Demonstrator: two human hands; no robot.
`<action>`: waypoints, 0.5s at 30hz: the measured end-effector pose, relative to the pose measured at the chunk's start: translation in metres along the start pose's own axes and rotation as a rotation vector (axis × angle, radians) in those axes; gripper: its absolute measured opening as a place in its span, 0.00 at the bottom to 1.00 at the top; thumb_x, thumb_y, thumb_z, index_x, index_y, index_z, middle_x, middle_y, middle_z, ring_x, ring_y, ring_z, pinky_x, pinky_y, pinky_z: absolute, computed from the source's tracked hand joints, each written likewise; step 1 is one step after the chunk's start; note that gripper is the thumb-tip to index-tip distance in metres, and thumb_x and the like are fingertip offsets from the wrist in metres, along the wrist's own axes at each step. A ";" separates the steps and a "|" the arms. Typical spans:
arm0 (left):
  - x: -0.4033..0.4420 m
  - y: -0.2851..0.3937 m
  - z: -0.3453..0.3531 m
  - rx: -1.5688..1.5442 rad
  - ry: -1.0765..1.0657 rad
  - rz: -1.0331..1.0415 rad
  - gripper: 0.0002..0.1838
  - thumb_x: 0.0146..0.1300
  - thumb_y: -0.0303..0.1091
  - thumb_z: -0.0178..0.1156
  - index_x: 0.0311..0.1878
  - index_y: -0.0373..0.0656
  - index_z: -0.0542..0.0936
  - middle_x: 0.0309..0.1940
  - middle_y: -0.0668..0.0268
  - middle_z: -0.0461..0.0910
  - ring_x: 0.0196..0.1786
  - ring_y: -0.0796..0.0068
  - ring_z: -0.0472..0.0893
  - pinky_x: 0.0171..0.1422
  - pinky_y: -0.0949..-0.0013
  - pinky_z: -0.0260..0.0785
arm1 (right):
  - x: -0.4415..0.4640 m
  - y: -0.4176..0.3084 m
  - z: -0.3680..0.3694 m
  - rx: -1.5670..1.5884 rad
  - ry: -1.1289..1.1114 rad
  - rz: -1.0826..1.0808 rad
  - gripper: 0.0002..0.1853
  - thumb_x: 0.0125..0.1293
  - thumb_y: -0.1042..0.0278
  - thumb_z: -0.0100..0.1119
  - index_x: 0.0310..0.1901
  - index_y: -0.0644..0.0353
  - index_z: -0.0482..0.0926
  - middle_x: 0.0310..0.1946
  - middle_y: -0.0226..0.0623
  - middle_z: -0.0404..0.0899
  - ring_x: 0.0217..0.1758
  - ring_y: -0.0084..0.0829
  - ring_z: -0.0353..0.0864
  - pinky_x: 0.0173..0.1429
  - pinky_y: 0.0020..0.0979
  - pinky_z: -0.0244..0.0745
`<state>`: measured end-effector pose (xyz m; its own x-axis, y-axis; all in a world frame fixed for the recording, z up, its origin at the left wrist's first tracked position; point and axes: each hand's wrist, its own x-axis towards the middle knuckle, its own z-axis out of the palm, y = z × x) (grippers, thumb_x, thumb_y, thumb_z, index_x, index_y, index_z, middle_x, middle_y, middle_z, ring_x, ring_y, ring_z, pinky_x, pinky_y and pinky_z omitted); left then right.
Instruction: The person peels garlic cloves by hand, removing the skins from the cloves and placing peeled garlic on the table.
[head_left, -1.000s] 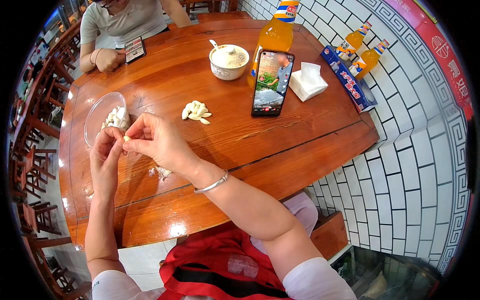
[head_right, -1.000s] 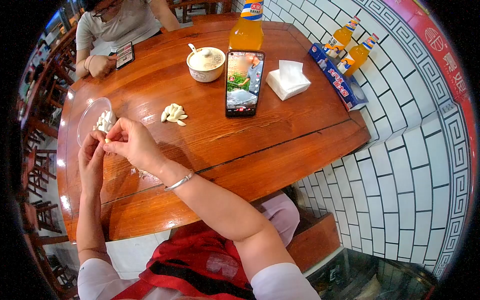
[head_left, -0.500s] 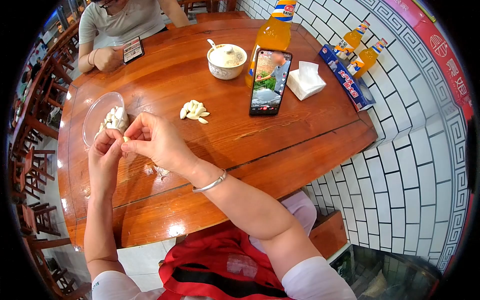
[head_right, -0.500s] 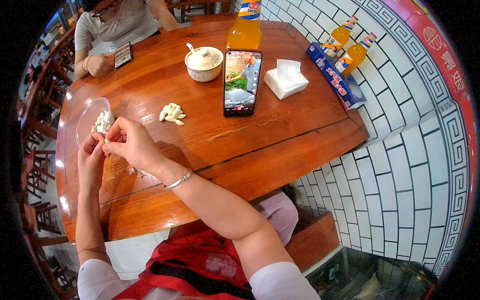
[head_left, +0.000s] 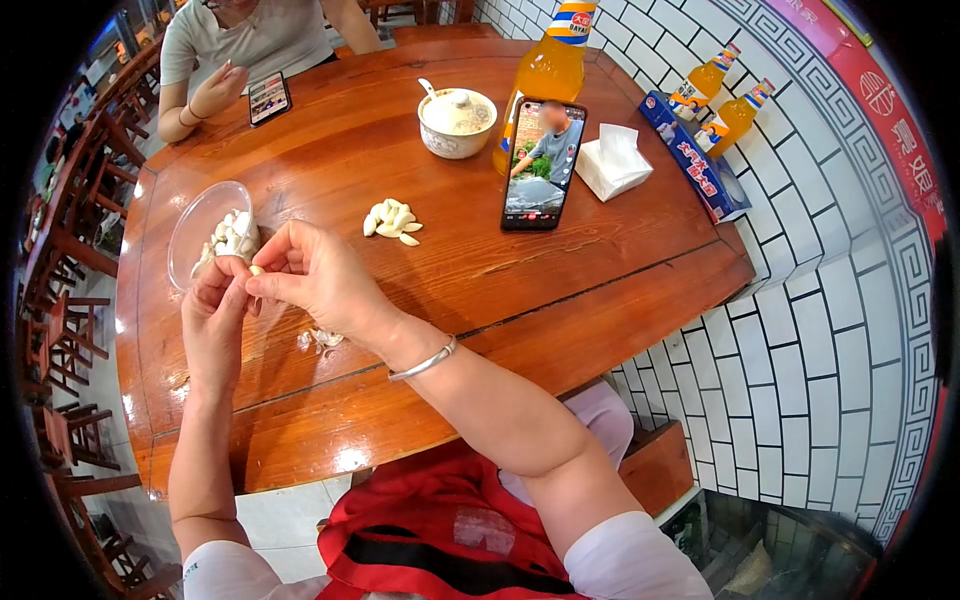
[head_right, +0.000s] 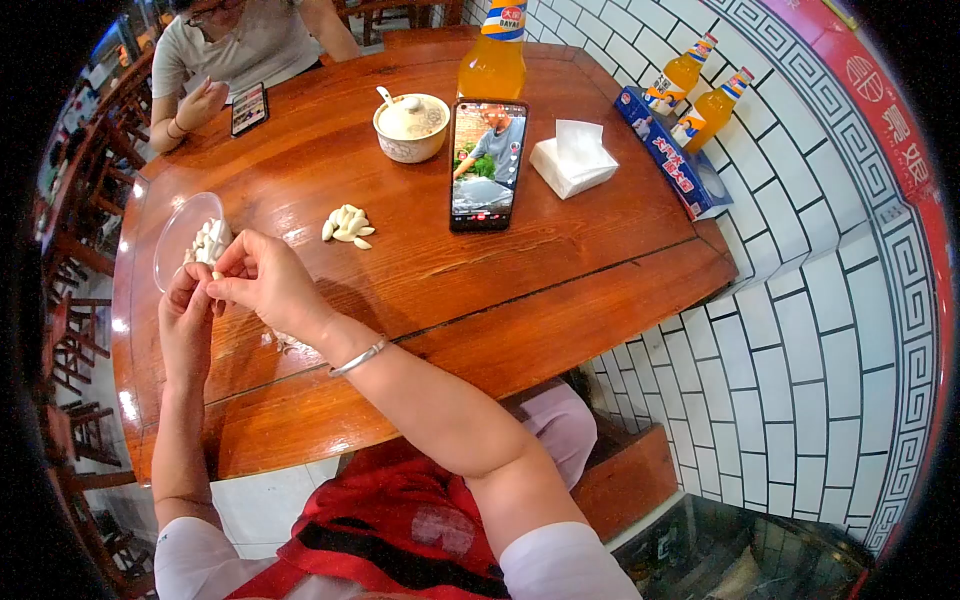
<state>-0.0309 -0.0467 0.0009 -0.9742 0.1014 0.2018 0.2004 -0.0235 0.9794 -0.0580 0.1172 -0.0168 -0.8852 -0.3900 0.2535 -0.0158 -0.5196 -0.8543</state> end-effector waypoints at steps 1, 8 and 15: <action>0.000 -0.002 0.001 0.052 0.011 0.029 0.05 0.69 0.26 0.55 0.35 0.42 0.75 0.30 0.74 0.75 0.32 0.86 0.71 0.38 0.81 0.63 | 0.000 0.001 -0.001 0.002 -0.002 0.003 0.10 0.62 0.75 0.67 0.40 0.63 0.74 0.35 0.33 0.80 0.39 0.20 0.80 0.43 0.22 0.77; -0.005 0.003 0.001 0.180 0.083 0.162 0.00 0.67 0.22 0.57 0.39 0.36 0.75 0.32 0.71 0.76 0.33 0.85 0.75 0.38 0.80 0.68 | -0.001 -0.018 -0.007 0.179 -0.030 0.216 0.09 0.67 0.73 0.59 0.47 0.64 0.75 0.40 0.35 0.78 0.40 0.22 0.78 0.48 0.24 0.76; -0.007 0.005 0.007 0.313 0.081 0.329 0.04 0.63 0.21 0.61 0.38 0.35 0.76 0.34 0.67 0.76 0.34 0.81 0.76 0.37 0.78 0.69 | 0.001 -0.020 -0.016 0.169 -0.033 0.200 0.07 0.68 0.73 0.58 0.46 0.61 0.76 0.39 0.35 0.82 0.38 0.19 0.77 0.47 0.21 0.75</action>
<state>-0.0229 -0.0408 0.0043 -0.8561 0.0605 0.5132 0.5098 0.2612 0.8197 -0.0656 0.1392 -0.0065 -0.8475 -0.5205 0.1042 0.2382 -0.5484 -0.8016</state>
